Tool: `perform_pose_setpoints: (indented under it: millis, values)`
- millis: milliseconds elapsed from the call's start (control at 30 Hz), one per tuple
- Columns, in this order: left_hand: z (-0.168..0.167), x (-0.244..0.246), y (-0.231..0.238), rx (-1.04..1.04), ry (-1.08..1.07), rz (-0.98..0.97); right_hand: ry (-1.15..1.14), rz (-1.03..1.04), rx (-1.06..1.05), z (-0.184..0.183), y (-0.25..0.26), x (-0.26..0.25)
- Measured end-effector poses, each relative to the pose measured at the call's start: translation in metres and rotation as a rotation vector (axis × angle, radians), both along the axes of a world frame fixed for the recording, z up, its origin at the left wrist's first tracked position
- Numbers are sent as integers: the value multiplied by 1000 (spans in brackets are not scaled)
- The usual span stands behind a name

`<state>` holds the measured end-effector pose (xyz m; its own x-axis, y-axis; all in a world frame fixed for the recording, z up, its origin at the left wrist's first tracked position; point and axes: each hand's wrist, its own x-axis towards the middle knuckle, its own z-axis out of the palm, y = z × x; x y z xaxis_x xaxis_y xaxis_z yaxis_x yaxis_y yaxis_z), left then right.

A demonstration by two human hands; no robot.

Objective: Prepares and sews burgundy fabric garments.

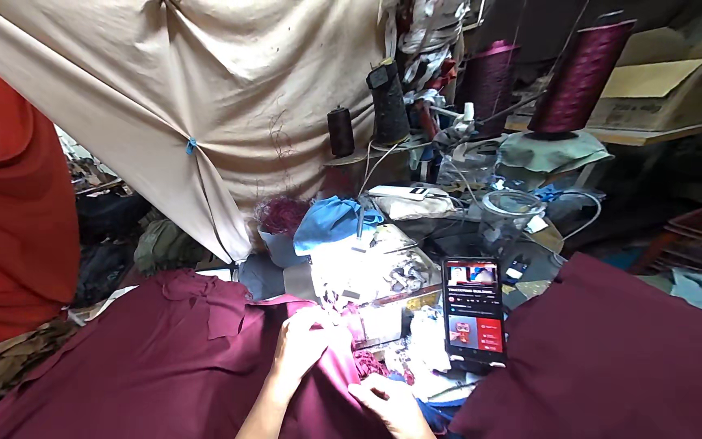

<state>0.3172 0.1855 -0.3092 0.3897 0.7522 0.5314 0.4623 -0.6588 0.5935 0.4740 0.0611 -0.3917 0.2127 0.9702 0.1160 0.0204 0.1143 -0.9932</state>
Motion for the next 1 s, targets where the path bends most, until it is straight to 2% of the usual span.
perform_pose_setpoints:
  millis: [433, 567, 667, 767, 867, 933, 1000]
  values:
    - [9, 2, 18, -117, 89, 33, -60, -31, -43, 26, 6, -3]
    - [15, -1, 43, -161, 156, 55, -123, -124, -19, 37, 24, -10]
    - [16, 1, 67, -187, 190, 109, -150, -164, -95, 51, 41, -14]
    - [16, 6, 84, -260, 200, 200, -86, -223, -67, 49, 52, -20]
    - [20, 14, 88, -217, 328, 284, 39, -235, 21, 42, 59, -22]
    - [23, 9, 77, -128, 433, 345, -23, -241, 1, 41, 52, -19]
    - [15, -13, 53, 148, 228, 402, -179, -242, 19, 37, 37, -10]
